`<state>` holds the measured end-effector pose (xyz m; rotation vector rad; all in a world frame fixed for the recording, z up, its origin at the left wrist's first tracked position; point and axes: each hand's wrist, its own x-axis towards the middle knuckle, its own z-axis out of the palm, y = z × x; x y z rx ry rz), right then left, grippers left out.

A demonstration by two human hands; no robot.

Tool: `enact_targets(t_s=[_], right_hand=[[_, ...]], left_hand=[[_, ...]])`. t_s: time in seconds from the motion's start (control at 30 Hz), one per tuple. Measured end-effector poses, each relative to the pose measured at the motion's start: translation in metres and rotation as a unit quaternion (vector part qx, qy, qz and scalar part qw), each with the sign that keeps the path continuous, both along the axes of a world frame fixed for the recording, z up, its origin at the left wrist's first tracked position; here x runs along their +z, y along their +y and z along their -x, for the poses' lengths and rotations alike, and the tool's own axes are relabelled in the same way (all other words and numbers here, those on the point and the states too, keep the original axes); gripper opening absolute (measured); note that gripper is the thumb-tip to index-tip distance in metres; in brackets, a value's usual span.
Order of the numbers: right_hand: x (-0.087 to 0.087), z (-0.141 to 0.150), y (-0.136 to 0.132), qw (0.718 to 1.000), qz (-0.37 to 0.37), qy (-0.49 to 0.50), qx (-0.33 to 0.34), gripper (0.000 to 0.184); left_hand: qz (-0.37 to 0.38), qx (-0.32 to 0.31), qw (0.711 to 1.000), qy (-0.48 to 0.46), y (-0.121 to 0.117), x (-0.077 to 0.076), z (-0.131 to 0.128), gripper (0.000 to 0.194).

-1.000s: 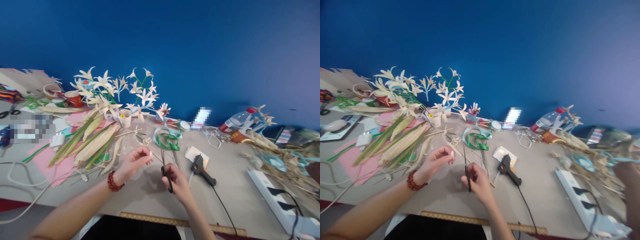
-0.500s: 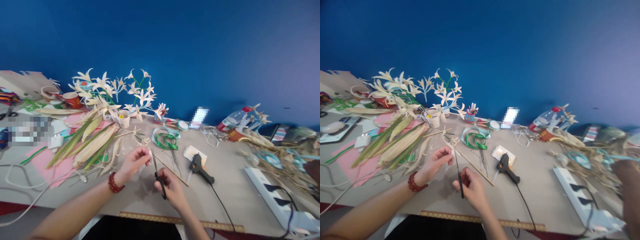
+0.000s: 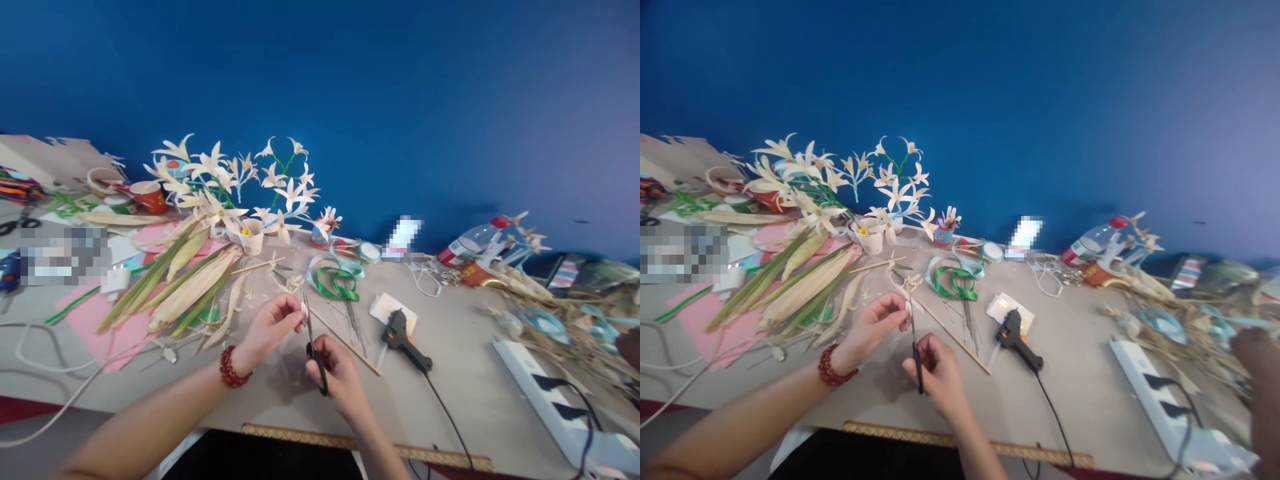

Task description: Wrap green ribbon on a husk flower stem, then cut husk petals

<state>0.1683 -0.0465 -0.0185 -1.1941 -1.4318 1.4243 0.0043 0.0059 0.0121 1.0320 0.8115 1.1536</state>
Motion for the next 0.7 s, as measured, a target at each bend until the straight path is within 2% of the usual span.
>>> enact_targets(t_s=[0.7], right_hand=[[-0.0091, 0.0027, 0.0003, 1.000, -0.020, -0.013, -0.014, 0.047]], left_hand=[[0.001, 0.004, 1.000, -0.010, -0.0023, -0.0020, -0.0005, 0.019]])
